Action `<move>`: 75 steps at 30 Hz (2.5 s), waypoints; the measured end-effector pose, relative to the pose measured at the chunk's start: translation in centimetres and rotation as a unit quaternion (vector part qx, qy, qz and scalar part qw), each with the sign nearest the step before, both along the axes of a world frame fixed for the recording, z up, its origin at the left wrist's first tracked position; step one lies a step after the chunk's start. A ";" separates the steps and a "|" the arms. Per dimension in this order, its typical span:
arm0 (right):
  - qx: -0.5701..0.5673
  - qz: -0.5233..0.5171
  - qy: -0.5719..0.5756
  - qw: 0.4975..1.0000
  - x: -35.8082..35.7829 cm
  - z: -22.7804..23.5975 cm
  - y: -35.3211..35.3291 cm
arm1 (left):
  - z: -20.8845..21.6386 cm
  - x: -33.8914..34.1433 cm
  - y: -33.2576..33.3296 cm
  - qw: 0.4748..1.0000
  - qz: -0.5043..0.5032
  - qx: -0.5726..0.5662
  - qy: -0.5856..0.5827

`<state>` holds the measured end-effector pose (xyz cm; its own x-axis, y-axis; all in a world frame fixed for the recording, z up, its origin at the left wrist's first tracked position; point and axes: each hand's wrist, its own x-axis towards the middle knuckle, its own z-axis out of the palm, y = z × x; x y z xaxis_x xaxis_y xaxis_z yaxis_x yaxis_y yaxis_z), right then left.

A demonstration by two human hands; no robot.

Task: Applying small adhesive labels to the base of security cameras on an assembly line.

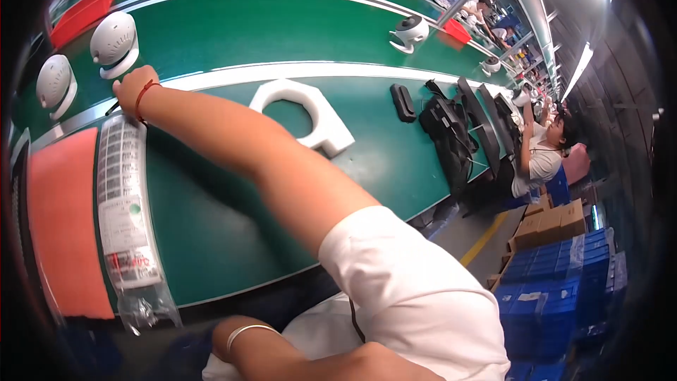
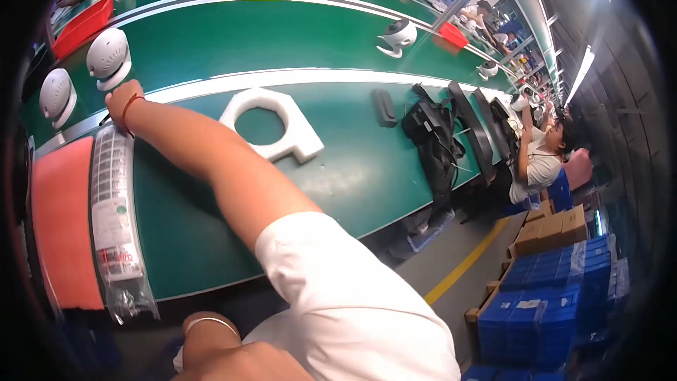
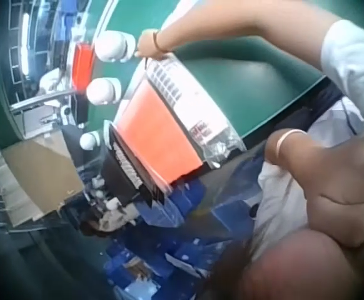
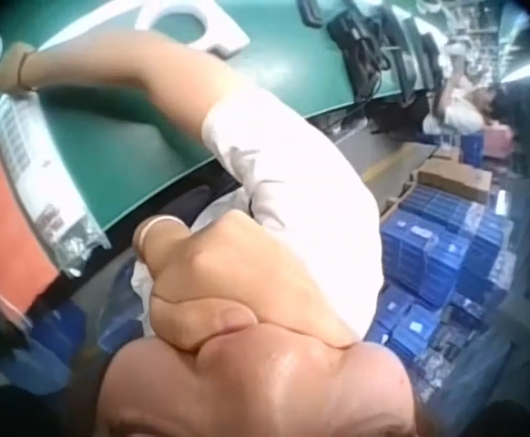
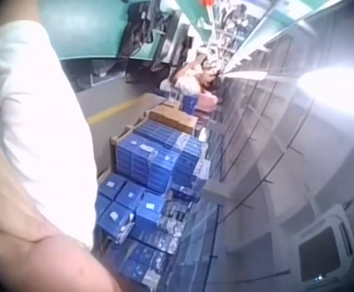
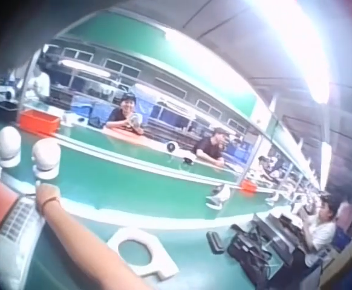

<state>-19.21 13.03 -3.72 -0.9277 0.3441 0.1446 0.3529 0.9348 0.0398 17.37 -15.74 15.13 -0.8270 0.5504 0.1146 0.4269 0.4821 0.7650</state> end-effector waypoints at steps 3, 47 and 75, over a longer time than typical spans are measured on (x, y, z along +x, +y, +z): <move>-0.018 0.001 0.049 0.999 -4.0 -0.3 -1.0 | 4.6 -3.4 3.3 0.992 -0.083 0.049 -0.078; 0.147 0.067 0.088 0.983 19.5 1.5 13.4 | -6.1 -11.2 11.1 0.442 -0.716 0.258 -0.475; -0.123 0.120 0.007 0.985 39.1 14.9 5.2 | -18.7 -9.8 10.3 0.935 -0.278 0.026 0.217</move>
<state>19.87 18.24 11.20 -0.9851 0.1419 0.0972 0.1202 0.9721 -0.2015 7.53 -5.43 -3.53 -0.2829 0.8665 0.4113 0.8770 0.0599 0.4768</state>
